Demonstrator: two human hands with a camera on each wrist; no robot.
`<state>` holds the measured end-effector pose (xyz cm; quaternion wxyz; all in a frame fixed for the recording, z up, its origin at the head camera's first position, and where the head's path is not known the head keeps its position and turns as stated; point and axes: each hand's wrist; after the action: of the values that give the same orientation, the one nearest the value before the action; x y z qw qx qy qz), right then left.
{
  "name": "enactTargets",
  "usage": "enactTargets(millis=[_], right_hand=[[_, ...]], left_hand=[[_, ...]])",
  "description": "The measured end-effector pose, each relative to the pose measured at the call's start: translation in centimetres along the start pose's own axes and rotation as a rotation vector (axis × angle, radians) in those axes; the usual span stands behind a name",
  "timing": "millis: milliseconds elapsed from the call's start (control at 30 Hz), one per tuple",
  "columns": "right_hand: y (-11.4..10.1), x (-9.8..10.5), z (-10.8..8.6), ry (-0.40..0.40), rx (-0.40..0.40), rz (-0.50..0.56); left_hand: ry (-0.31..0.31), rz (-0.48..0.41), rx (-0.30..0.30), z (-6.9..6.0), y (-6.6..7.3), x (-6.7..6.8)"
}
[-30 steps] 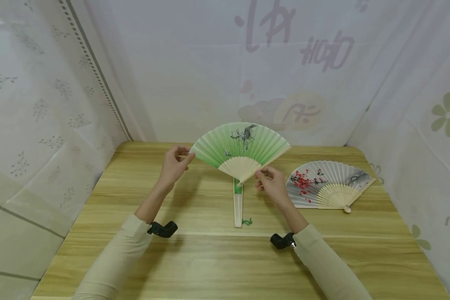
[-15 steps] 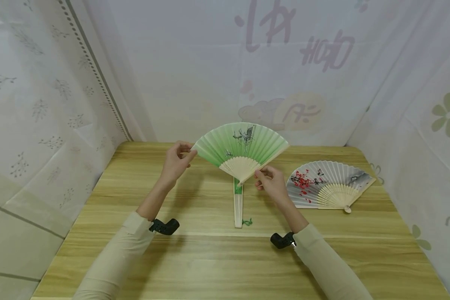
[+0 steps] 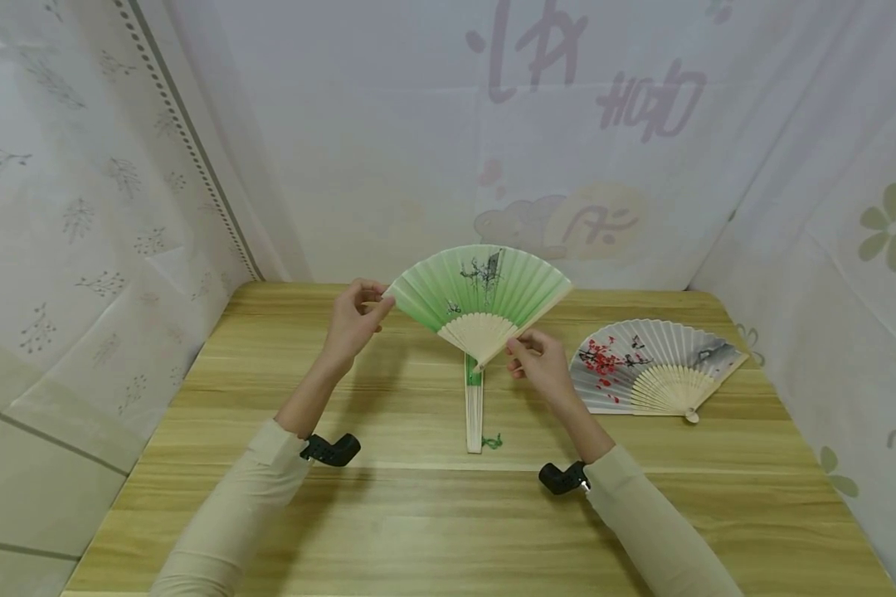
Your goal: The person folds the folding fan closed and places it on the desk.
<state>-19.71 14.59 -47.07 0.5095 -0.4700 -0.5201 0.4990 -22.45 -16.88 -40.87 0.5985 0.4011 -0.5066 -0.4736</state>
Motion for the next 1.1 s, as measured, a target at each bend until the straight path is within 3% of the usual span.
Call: enactTargets(millis=[200, 700, 1100], right_hand=[[-0.01, 0.01, 0.05, -0.001, 0.009, -0.003], [-0.09, -0.03, 0.25, -0.008, 0.018, -0.016], [-0.33, -0.25, 0.27, -0.033, 0.012, -0.012]], left_hand=[[0.007, -0.025, -0.035, -0.01, 0.10, -0.16], [-0.019, -0.159, -0.009, 0.06, 0.20, -0.56], [-0.012, -0.198, -0.013, 0.04, 0.42, -0.87]])
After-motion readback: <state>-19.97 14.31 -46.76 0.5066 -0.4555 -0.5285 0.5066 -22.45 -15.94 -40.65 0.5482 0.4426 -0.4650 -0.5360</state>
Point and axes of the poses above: each hand's wrist, its own z-axis towards the middle knuckle, its own x-axis out of the back of the hand, y = z × x, and after that the axes turned 1 degree about z, right-handed
